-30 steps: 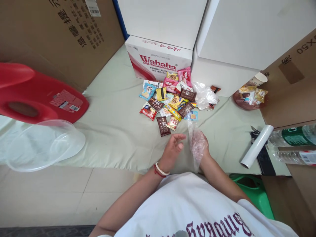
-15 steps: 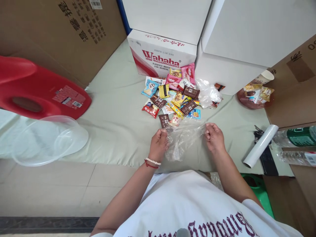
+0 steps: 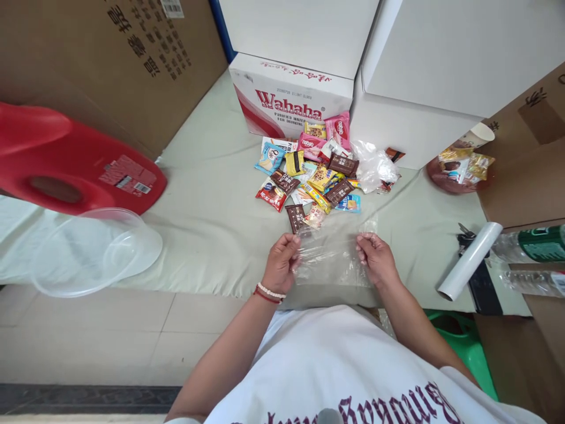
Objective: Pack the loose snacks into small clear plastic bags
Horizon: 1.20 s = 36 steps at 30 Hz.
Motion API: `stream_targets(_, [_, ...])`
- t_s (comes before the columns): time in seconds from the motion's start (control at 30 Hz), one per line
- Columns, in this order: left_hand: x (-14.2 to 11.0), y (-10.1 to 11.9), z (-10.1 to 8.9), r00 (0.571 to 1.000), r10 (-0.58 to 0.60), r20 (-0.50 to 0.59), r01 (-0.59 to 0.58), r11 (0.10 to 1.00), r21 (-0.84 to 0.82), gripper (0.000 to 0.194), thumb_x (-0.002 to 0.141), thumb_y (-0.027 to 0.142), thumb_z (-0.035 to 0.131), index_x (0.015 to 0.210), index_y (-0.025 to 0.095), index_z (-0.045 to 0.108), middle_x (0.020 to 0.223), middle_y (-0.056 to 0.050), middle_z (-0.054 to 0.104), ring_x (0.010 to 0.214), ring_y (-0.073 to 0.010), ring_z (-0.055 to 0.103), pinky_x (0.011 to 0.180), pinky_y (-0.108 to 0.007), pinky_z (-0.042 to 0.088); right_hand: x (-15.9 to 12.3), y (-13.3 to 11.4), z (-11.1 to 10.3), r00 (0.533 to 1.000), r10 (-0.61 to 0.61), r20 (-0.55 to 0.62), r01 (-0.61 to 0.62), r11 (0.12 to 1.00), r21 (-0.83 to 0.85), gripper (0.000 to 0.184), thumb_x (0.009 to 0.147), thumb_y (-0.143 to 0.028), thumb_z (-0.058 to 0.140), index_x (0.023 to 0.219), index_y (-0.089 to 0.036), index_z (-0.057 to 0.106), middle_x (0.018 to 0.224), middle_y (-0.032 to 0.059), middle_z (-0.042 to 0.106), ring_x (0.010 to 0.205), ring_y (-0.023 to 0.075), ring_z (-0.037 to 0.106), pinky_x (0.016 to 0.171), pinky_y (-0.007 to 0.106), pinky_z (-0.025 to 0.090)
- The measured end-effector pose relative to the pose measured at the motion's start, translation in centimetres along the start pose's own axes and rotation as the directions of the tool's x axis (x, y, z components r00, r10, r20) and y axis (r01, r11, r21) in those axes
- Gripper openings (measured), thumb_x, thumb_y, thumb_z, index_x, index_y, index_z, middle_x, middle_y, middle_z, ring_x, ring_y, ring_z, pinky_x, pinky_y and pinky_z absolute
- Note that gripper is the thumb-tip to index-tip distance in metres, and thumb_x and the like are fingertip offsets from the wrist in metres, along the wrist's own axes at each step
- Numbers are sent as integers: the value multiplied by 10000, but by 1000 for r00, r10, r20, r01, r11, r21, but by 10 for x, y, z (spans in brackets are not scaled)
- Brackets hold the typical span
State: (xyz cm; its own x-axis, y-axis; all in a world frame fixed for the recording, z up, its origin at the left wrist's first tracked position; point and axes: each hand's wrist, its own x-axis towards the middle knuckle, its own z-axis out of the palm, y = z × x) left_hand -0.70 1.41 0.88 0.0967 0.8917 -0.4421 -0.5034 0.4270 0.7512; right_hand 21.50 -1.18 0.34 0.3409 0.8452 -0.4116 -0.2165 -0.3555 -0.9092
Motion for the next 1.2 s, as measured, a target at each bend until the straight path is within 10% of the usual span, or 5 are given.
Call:
stream_targets(0.27, [10, 7, -35, 984, 137, -115, -72, 890, 449, 425, 681, 445, 803, 870, 223, 493, 600, 104, 450, 454, -78, 394, 451, -216, 326, -1, 24, -42, 999, 37, 14, -32, 966, -256, 415, 739, -578, 777, 838, -216, 602, 526, -82, 494, 405, 84, 347, 395, 225, 220])
stream_targets(0.47, [9, 16, -35, 867, 479, 134, -239, 166, 957, 198, 848, 381, 658, 924, 210, 592, 913, -70, 620, 893, -251, 581, 851, -409, 481, -3, 28, -71, 998, -62, -18, 45, 869, -492, 396, 780, -602, 705, 846, -215, 648, 547, -58, 518, 469, 125, 417, 466, 253, 320])
stream_targets(0.6, [15, -1, 8, 864, 390, 319, -329, -45, 943, 322, 949, 487, 532, 925, 193, 661, 986, -141, 647, 1002, -309, 563, 901, -456, 461, -7, 25, -91, 989, -145, -36, 90, 768, -634, 390, 812, -600, 654, 861, -215, 678, 585, -37, 535, 528, 151, 457, 537, 277, 377])
stream_targets(0.97, [48, -41, 48, 897, 368, 244, -362, 299, 883, 89, 892, 275, 586, 925, 193, 578, 924, -75, 609, 860, -232, 590, 821, -398, 493, -17, 21, -137, 962, -252, -101, 83, 627, -775, 425, 836, -638, 579, 866, -227, 683, 629, 3, 608, 591, 195, 540, 607, 315, 427])
stream_targets(1.2, [14, -42, 29, 645, 435, 628, -652, -117, 749, 196, 927, 232, 558, 1082, 225, 677, 1239, -143, 664, 1356, -318, 498, 1175, -576, 274, -1, -3, -135, 946, -312, 89, 163, 220, -962, 392, 927, -544, 503, 1050, -226, 695, 916, 104, 696, 824, 276, 634, 743, 379, 478])
